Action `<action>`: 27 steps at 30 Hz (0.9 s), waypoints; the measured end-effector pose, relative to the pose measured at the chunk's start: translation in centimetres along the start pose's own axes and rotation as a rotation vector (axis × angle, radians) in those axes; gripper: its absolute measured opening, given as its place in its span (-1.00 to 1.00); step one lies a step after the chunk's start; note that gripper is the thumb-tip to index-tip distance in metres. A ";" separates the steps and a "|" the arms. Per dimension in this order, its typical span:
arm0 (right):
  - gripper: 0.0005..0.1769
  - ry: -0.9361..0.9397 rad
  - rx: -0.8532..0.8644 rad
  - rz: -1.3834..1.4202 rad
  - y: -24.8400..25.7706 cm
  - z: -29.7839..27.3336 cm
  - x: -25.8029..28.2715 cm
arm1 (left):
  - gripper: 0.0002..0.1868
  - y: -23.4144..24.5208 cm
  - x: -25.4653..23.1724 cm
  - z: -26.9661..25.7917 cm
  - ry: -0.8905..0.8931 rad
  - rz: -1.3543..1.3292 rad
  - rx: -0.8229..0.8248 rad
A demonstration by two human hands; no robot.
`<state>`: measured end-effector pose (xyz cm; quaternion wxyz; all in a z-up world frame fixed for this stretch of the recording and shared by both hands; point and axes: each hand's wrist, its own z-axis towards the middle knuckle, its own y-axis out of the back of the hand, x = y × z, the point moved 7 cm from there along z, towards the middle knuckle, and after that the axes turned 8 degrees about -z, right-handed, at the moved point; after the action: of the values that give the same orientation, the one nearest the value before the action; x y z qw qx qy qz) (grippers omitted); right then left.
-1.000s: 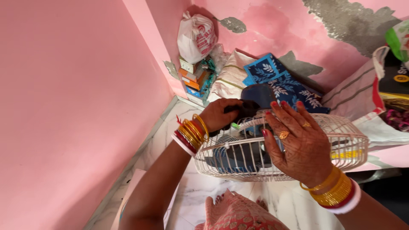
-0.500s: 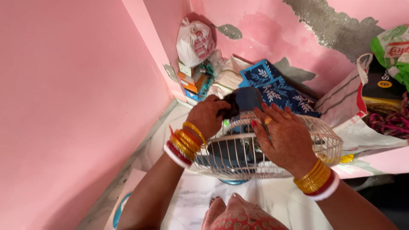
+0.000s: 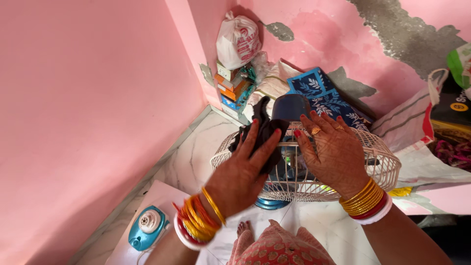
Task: The person wipes the front grill and blades of a standing fan using a dark cloth. They systematically clean the metal bars and the fan blades visible through the grill, rotating the fan slightly to access different sections.
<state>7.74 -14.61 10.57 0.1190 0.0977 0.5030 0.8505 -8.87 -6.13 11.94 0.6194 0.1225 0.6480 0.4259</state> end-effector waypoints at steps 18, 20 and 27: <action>-0.46 0.033 -0.055 -0.027 -0.6 1.2 0.8 | -0.68 0.5 6.3 7.1 0.062 -0.164 -0.417; -0.49 0.021 -0.065 -0.014 -0.5 1.1 0.7 | -0.68 0.5 6.2 7.7 0.172 -0.146 -0.402; -0.59 0.009 -0.045 0.046 -0.3 0.8 -0.8 | -0.72 -0.6 0.0 4.0 -0.012 -0.017 -0.725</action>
<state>8.77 -14.08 10.69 0.0994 0.1025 0.4821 0.8644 -4.99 -4.88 12.03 0.6300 -0.1079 0.4522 0.6220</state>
